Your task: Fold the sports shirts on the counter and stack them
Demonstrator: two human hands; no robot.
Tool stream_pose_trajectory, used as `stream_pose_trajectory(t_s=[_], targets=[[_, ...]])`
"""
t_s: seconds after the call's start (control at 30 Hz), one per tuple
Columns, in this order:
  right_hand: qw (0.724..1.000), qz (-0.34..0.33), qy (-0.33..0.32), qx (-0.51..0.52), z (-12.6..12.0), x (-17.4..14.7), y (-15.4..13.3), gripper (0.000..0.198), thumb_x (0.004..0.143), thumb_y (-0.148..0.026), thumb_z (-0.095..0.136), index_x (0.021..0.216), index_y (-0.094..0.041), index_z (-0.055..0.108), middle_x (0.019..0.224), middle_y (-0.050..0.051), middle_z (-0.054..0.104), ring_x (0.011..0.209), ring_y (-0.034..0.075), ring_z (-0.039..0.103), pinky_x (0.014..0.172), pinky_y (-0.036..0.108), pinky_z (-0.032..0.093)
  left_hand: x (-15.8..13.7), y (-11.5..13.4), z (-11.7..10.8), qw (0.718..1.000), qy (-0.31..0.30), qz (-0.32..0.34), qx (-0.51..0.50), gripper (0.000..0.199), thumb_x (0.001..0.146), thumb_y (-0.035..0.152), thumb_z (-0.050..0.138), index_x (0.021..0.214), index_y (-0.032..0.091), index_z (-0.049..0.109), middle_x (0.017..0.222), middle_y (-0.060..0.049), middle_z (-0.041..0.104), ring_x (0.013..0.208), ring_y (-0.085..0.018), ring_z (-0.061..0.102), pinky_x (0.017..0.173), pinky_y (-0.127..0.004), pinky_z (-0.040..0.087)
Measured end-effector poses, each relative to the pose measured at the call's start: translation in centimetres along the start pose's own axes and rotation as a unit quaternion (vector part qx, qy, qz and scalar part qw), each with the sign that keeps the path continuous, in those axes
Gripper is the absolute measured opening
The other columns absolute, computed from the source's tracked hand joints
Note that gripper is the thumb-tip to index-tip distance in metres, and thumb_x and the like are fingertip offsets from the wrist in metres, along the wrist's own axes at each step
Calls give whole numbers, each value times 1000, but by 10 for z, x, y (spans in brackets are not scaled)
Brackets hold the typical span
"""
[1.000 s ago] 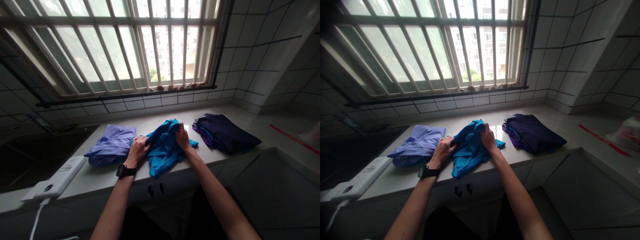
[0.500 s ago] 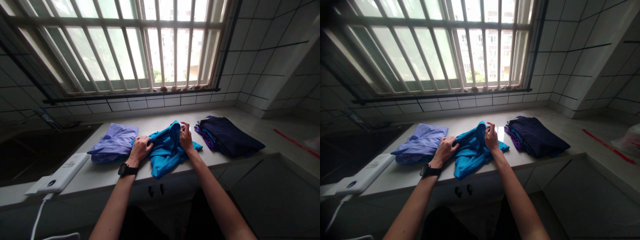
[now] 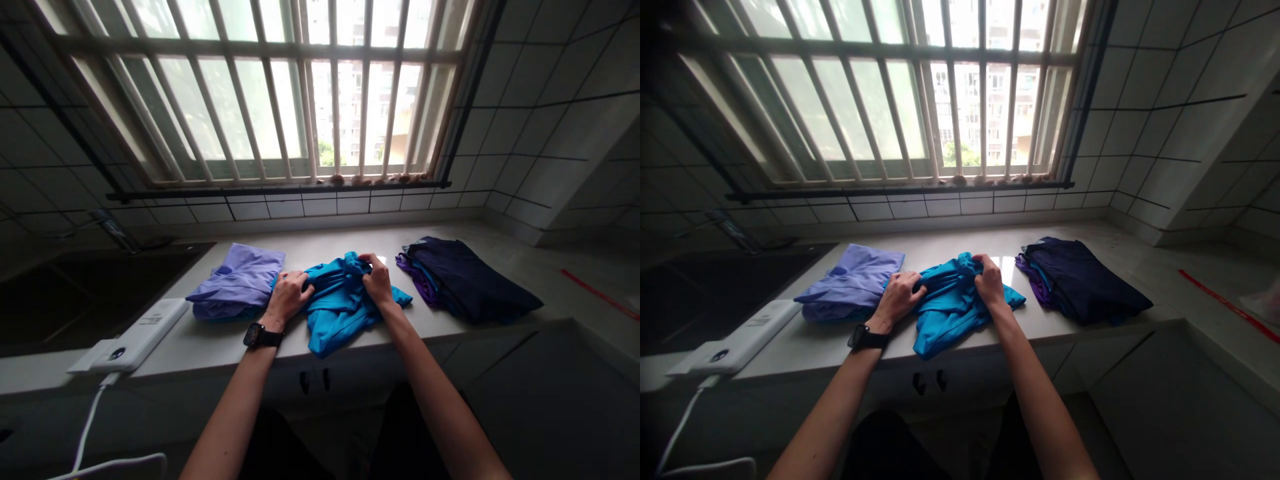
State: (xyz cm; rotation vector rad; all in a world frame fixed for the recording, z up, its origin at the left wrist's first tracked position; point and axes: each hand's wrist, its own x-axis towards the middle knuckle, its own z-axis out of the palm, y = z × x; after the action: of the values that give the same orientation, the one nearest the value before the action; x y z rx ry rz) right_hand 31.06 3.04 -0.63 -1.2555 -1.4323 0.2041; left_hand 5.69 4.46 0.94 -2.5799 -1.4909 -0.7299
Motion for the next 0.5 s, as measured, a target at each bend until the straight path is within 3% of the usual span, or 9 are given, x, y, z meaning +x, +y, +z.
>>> stream_pose_trajectory(t_s=[0.1,0.27,0.4,0.5], targets=[[997,34,70,-16,-9,-1,-9,38,83,-9,41,104,-22,69,109,11,77,109,25,68,103,41,50,0,0,1,1000,-2,2,1,15,93,26,56,95,22,70,109,-11,77,109,-28,69,106,-44,46],[982,100,142,-75,-22,-2,-16,42,99,-17,34,124,-23,67,111,13,77,106,28,68,93,39,48,-1,2,0,1000,3,-2,-3,16,93,24,54,101,22,69,107,-11,76,107,-28,69,105,-44,46],[973,122,103,-164,-23,2,4,52,99,-12,22,119,-20,69,105,18,75,98,33,69,81,39,45,-2,2,-1,1000,17,-17,-12,15,92,25,56,99,20,68,105,-13,76,106,-30,69,105,-46,47],[966,40,27,-252,-18,5,23,45,97,-9,25,105,-18,69,88,19,71,81,32,66,69,38,41,-1,1,0,999,34,-15,-24,16,91,24,57,102,20,69,109,-12,75,110,-30,68,106,-46,47]])
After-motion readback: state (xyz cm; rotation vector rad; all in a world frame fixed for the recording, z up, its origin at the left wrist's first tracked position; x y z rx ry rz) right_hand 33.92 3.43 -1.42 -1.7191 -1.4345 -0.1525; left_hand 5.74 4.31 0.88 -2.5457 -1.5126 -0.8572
